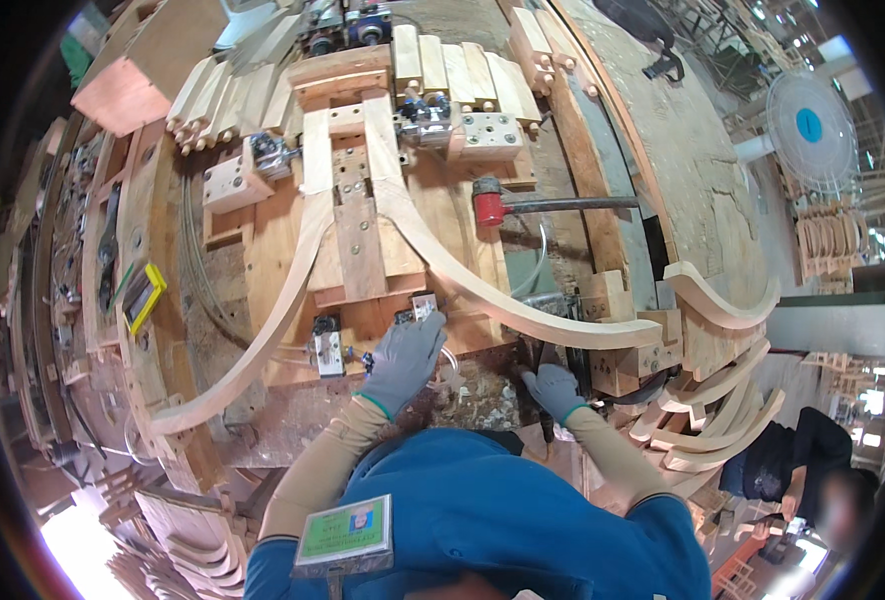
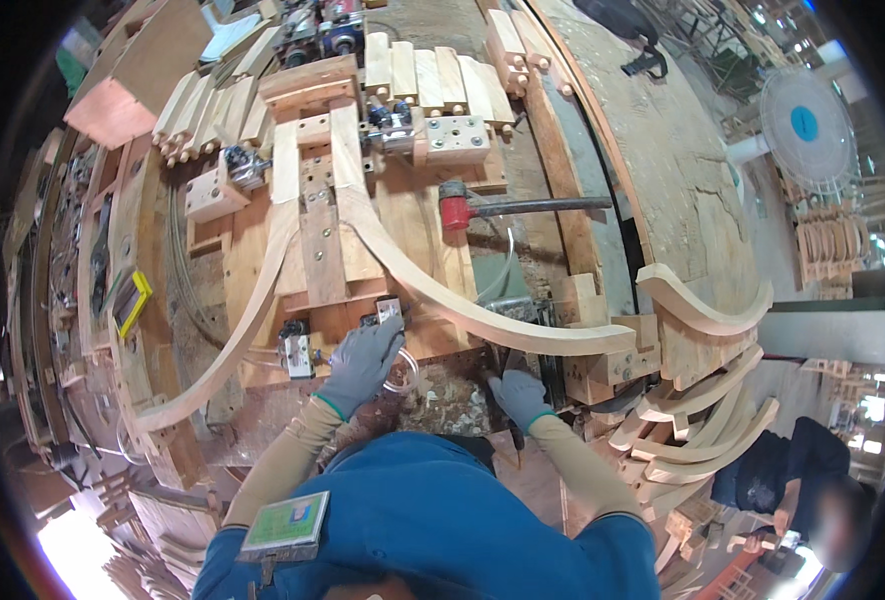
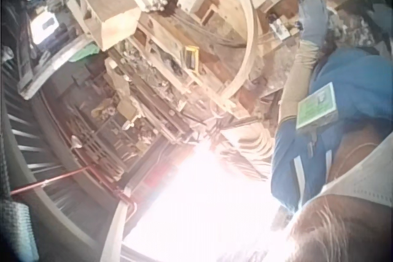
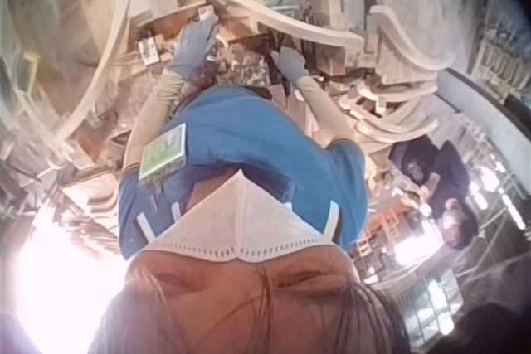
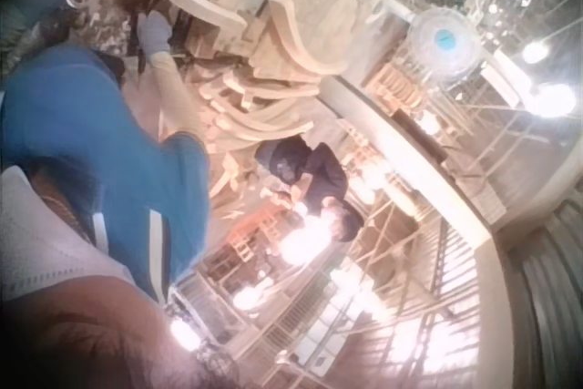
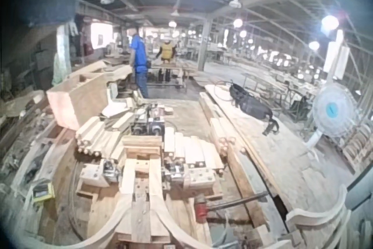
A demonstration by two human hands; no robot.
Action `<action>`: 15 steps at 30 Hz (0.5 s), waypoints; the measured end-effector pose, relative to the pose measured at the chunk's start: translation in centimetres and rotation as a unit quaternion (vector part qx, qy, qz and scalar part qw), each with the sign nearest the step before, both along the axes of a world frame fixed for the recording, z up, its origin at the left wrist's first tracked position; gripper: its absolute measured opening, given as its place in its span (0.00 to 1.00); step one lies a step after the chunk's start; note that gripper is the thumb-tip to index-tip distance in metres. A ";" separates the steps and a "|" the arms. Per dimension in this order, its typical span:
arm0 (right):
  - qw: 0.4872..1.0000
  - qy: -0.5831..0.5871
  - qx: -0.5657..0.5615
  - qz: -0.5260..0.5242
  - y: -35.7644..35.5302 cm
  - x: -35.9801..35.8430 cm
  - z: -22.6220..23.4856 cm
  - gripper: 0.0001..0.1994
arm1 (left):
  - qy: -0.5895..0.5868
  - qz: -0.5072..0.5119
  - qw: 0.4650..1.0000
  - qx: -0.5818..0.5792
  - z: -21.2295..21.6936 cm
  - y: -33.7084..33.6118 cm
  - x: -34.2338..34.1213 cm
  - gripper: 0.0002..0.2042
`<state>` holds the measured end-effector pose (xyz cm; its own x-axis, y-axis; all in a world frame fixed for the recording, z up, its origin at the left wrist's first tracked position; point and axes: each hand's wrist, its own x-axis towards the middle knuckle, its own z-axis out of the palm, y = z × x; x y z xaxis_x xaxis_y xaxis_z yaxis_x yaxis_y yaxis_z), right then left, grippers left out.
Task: The person assembles curved wooden chair parts by placing them into a jig, securing them with clamps, and fastening them with a pneumatic nail gun. The person repeats this process for multiple units and stacks the finished assemblies.
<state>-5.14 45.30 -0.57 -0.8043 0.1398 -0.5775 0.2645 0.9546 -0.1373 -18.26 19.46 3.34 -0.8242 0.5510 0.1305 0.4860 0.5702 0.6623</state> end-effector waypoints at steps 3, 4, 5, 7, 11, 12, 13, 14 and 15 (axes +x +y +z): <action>0.999 0.028 0.011 -0.046 -0.1 0.7 -1.0 0.18 | -0.039 -0.003 0.997 -0.065 2.8 -1.5 -1.0 0.09; 0.998 0.023 -0.011 -0.064 -0.3 0.9 -0.1 0.19 | -0.027 -0.002 0.999 -0.035 3.6 -3.0 -1.4 0.10; 0.996 0.018 -0.034 -0.077 -0.8 0.6 2.4 0.21 | 0.052 0.027 0.998 -0.019 4.1 -4.8 -1.3 0.10; 0.990 -0.004 -0.103 -0.099 -1.0 0.3 6.7 0.26 | 0.098 0.076 0.992 0.000 5.3 -8.8 -2.0 0.12; 0.898 -0.110 -0.382 -0.188 -2.8 -1.5 16.0 0.34 | 0.182 0.165 0.963 -0.116 6.9 -16.9 -2.2 0.18; 0.845 -0.145 -0.462 -0.225 -4.1 -2.8 18.4 0.35 | 0.190 0.183 0.952 -0.155 6.7 -18.8 -2.1 0.19; 0.823 -0.155 -0.488 -0.247 -4.9 -4.2 19.7 0.34 | 0.198 0.202 0.939 -0.196 6.3 -20.5 -1.5 0.19; 0.796 -0.164 -0.512 -0.278 -5.6 -5.5 20.8 0.33 | 0.108 0.212 0.943 -0.232 5.7 -21.8 -0.7 0.20; 0.771 -0.165 -0.536 -0.302 -6.3 -7.4 21.9 0.32 | 0.025 0.224 0.938 -0.262 4.9 -22.8 -0.4 0.21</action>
